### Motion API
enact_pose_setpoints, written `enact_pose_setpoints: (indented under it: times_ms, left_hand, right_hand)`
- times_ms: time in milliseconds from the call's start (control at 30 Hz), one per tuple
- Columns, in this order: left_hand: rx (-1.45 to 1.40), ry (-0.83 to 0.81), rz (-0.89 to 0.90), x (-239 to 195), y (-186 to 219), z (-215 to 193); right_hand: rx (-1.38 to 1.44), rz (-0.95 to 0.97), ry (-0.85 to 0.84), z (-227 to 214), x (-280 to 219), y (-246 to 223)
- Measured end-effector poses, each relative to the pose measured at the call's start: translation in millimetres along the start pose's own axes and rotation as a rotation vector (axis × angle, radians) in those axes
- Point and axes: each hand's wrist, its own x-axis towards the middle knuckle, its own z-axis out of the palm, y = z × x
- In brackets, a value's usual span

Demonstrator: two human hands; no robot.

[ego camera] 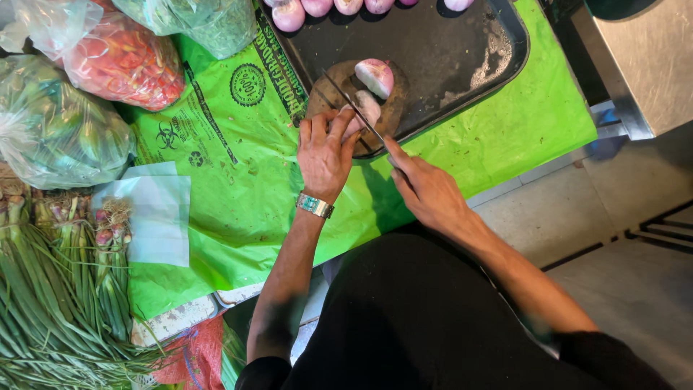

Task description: The person chops several red onions on a wooden cutting board using a knife in a kitchen setting.

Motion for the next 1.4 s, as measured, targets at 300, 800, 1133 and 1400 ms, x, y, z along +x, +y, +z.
enact_pose_setpoints:
  times_ms: [300,800,1133,1400]
  left_hand:
    - [0.004,0.030,0.022,-3.0,-2.1,4.0]
    - [-0.066,0.003,0.031,-8.1,-5.0,-2.2]
    - [-0.104,0.015,0.035,-4.7,-4.5,-6.5]
    - [-0.092,0.002,0.027,-6.0,-6.6,-6.7]
  right_hand:
    - [-0.190,0.169,-0.098,8.7,-25.8,4.9]
    - [-0.094,0.149,-0.071,9.9,1.5,-12.2]
    - [0.021,0.022,-0.013,2.9,-17.3,-3.3]
    - [-0.005,-0.011,0.023,10.7,4.4,-5.6]
